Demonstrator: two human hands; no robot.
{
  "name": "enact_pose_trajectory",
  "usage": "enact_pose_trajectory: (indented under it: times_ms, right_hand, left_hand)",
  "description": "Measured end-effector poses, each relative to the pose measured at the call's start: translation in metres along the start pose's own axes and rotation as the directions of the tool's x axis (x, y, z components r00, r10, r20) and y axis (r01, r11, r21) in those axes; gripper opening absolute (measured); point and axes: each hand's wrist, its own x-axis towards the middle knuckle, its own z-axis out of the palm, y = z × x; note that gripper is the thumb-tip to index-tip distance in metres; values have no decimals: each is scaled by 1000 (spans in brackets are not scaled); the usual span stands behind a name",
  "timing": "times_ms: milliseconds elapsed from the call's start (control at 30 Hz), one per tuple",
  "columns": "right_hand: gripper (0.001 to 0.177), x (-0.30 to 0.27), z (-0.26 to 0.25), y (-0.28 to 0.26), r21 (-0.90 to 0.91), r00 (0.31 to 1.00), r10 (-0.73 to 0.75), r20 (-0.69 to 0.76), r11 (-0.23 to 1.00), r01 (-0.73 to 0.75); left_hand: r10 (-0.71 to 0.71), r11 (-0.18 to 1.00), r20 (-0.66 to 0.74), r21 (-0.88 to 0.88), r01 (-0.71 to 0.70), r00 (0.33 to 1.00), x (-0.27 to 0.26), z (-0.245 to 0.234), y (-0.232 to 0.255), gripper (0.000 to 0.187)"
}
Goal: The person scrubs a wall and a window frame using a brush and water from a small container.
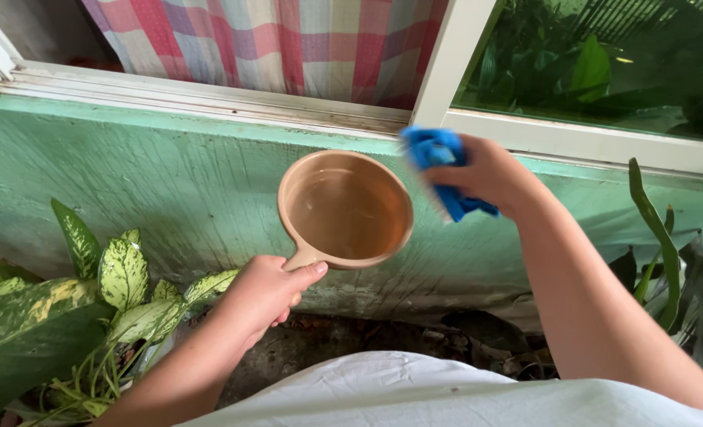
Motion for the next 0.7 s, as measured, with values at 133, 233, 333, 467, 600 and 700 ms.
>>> enact_pose_trajectory:
  times_ms: [133,233,333,467,600,700]
  right_hand:
    - [67,22,50,-66,-520,877,-42,478,791,322]
    - [67,38,105,-74,-560,749,15,662,673,482]
    - [66,45,130,-57,-573,772,10,635,677,462]
    - [61,50,141,-34,-458,723,-129,679,696,554]
    - [67,51,126,-44,-376,763,-207,613,772,512]
    - [73,55,105,-60,-299,826,-271,494,839,454]
  left_hand:
    - [27,999,23,-33,-26,999,0,6,-5,41]
    - [42,999,37,-31,-41,998,2,10,-7,42]
    - [61,997,36,-49,-59,997,1,11,-7,43]
    - [39,998,12,-55,-39,999,-4,6,-10,42]
    - [44,994,-23,-102,-46,999,-2,1,-18,42]
    - [17,992,-72,-121,-25,997,1,-7,-26,38]
